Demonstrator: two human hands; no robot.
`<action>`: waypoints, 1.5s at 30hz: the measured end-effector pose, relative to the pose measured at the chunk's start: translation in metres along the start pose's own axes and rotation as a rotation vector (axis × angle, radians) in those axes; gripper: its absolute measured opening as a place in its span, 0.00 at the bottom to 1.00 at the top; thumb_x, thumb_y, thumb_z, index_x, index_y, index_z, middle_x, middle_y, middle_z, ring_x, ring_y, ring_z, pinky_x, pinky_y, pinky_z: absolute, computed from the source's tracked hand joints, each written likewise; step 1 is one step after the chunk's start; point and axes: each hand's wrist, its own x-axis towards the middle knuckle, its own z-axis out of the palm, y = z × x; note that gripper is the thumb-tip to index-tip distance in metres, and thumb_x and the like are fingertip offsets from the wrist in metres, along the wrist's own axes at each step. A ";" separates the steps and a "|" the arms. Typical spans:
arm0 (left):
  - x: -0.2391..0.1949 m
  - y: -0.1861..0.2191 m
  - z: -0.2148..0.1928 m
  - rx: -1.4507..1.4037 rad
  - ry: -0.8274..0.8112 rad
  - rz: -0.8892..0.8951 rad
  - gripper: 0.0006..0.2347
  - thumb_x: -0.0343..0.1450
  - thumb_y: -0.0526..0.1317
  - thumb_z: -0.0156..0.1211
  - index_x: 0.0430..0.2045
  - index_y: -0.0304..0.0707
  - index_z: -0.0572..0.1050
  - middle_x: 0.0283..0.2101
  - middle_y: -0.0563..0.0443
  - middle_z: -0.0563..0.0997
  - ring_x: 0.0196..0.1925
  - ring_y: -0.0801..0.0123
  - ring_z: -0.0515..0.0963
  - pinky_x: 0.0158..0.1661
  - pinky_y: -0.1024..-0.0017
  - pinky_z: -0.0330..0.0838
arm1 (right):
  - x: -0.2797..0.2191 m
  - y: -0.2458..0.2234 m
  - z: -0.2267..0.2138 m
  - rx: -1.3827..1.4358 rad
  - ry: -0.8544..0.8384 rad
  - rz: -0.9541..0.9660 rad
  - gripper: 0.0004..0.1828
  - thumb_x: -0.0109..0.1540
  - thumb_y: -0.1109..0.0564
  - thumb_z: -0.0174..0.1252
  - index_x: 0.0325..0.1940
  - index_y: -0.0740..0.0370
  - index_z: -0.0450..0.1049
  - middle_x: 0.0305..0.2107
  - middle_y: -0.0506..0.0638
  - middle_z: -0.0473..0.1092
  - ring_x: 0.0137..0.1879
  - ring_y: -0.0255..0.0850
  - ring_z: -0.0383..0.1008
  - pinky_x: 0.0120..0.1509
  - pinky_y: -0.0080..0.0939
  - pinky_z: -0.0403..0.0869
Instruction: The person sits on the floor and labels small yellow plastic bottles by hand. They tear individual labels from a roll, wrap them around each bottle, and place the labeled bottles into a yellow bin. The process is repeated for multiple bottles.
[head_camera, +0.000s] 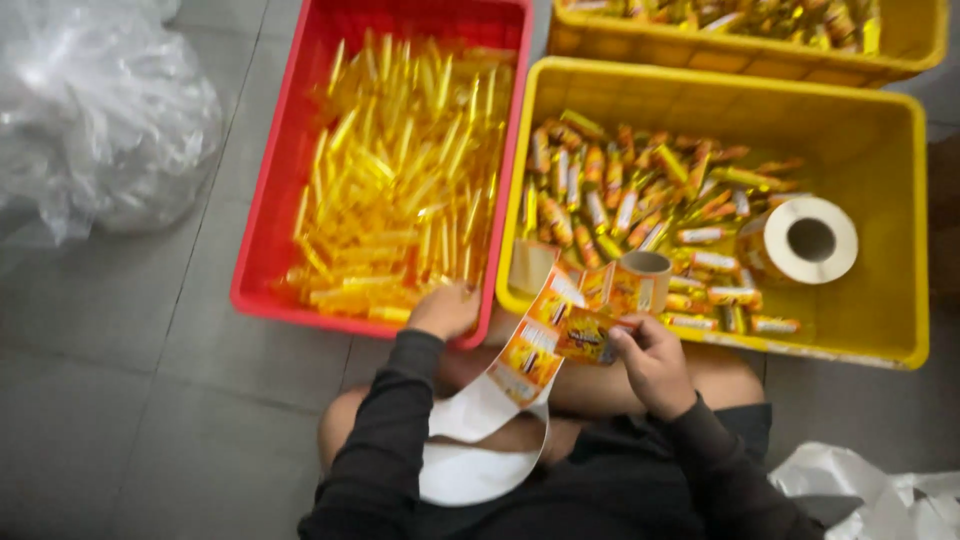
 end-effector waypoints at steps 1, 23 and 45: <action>0.005 -0.005 0.009 0.040 -0.094 -0.046 0.24 0.71 0.59 0.43 0.56 0.51 0.76 0.58 0.35 0.77 0.64 0.42 0.74 0.62 0.50 0.67 | 0.001 0.002 -0.003 0.001 0.031 0.009 0.06 0.64 0.64 0.61 0.43 0.71 0.77 0.18 0.55 0.76 0.26 0.42 0.79 0.38 0.42 0.78; -0.014 0.100 0.012 -1.262 0.680 0.386 0.11 0.78 0.35 0.48 0.55 0.34 0.66 0.49 0.50 0.77 0.41 0.64 0.85 0.43 0.74 0.81 | 0.142 0.040 0.012 0.625 0.166 -0.116 0.16 0.62 0.62 0.66 0.51 0.60 0.69 0.37 0.55 0.75 0.39 0.41 0.80 0.44 0.41 0.82; -0.023 0.072 0.057 -0.997 0.734 0.401 0.10 0.79 0.36 0.49 0.53 0.35 0.67 0.37 0.47 0.79 0.38 0.65 0.83 0.45 0.68 0.79 | 0.140 0.073 0.011 0.126 0.156 -0.270 0.18 0.60 0.65 0.64 0.51 0.61 0.67 0.31 0.50 0.72 0.37 0.39 0.76 0.40 0.38 0.74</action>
